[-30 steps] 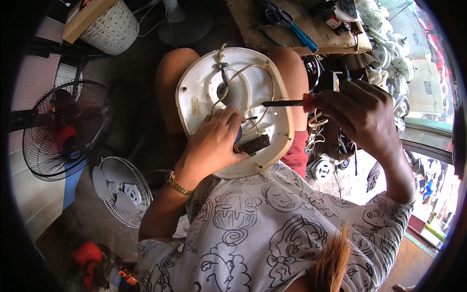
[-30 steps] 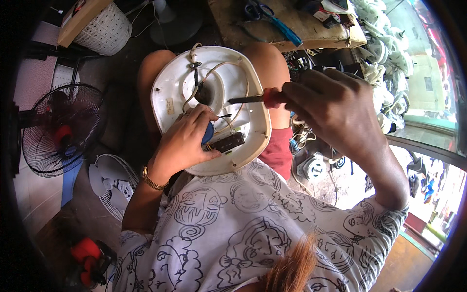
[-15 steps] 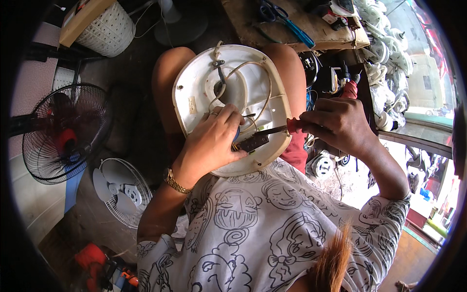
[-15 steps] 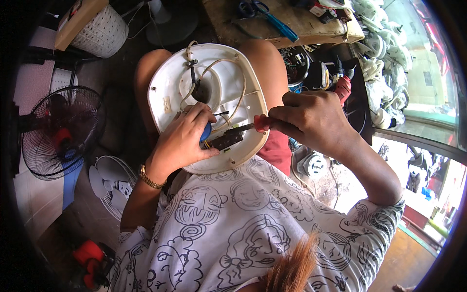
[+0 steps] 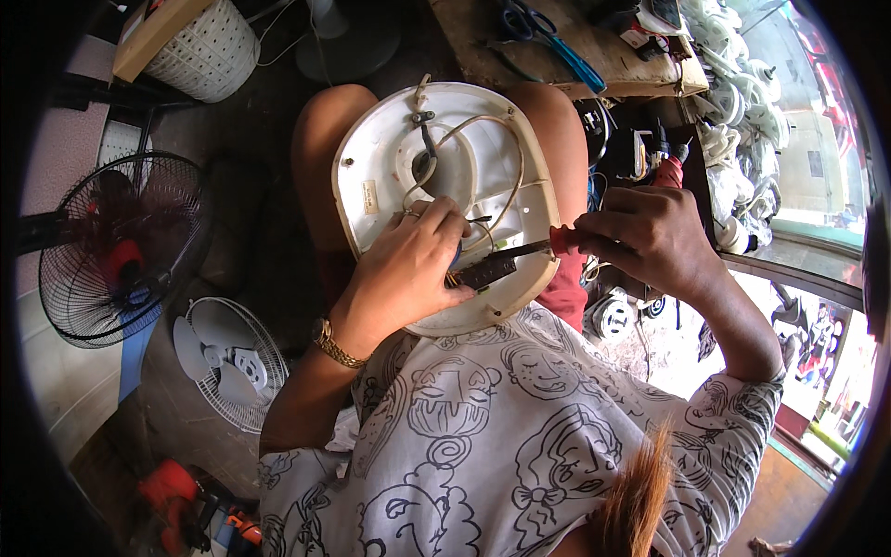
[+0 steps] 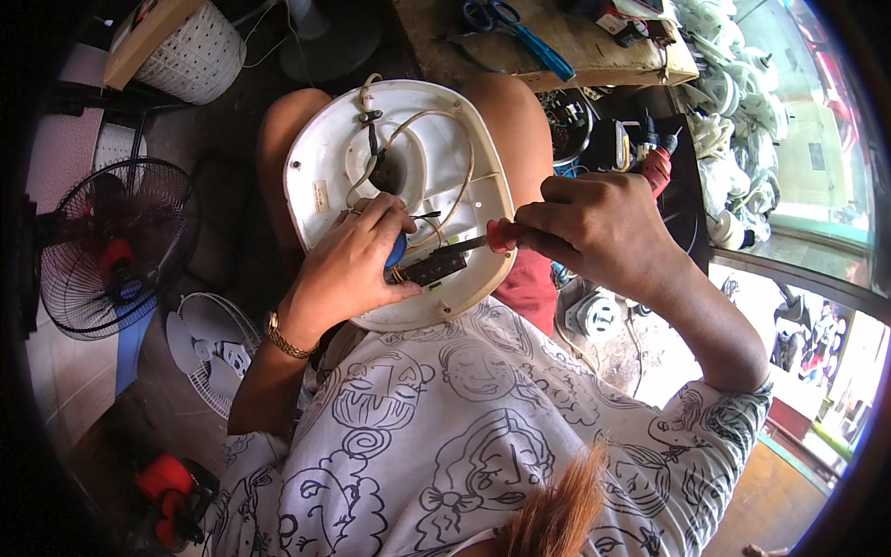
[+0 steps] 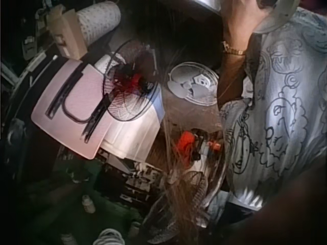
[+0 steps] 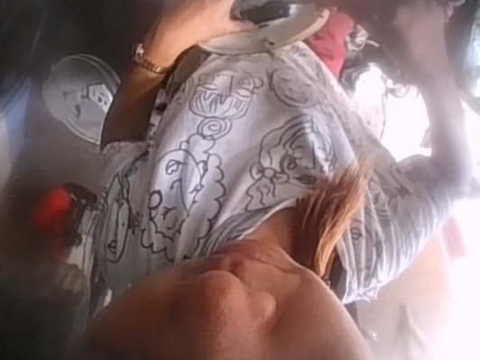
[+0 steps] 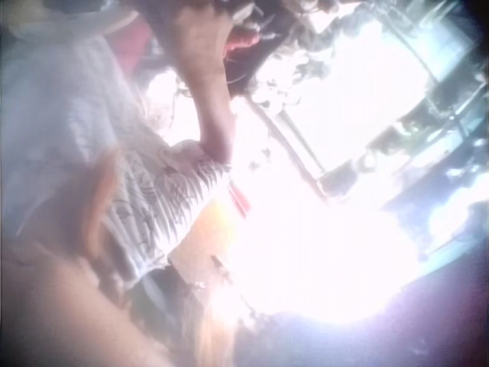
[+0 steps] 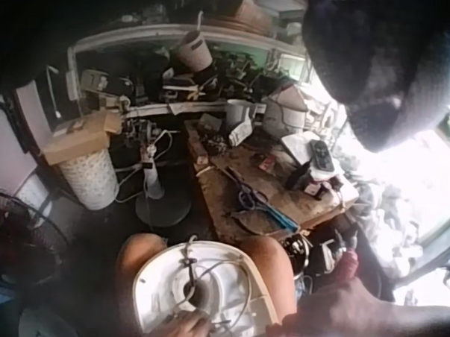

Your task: The person works on the internal wiring and circuit board of a plastic fan base using a soldering iron, pliers, and electrical tape while holding the unit on their lap.

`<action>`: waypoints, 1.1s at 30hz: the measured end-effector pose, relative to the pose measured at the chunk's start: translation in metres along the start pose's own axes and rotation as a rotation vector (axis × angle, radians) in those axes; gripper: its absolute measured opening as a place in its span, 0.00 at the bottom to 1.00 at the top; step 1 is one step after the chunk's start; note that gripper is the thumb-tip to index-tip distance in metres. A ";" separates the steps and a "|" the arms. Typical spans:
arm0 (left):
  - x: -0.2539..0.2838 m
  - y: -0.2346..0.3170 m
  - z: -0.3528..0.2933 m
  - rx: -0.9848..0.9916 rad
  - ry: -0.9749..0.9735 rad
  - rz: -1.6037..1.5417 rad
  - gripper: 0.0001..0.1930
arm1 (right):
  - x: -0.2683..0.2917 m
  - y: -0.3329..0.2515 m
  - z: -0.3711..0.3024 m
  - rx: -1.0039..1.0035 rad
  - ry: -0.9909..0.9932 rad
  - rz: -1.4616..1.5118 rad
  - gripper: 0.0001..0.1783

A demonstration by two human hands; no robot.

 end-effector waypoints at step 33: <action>0.000 0.004 0.000 -0.051 0.001 0.057 0.35 | 0.011 -0.041 0.025 0.218 0.068 -0.320 0.10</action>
Point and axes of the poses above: each hand's wrist, its own z-axis towards the middle knuckle, its own x-axis out of the back of the hand, y = z × x, the point moved 6 cm from there along z, towards the middle knuckle, and after that the axes turned 11 degrees about x, right-handed, at the moved point
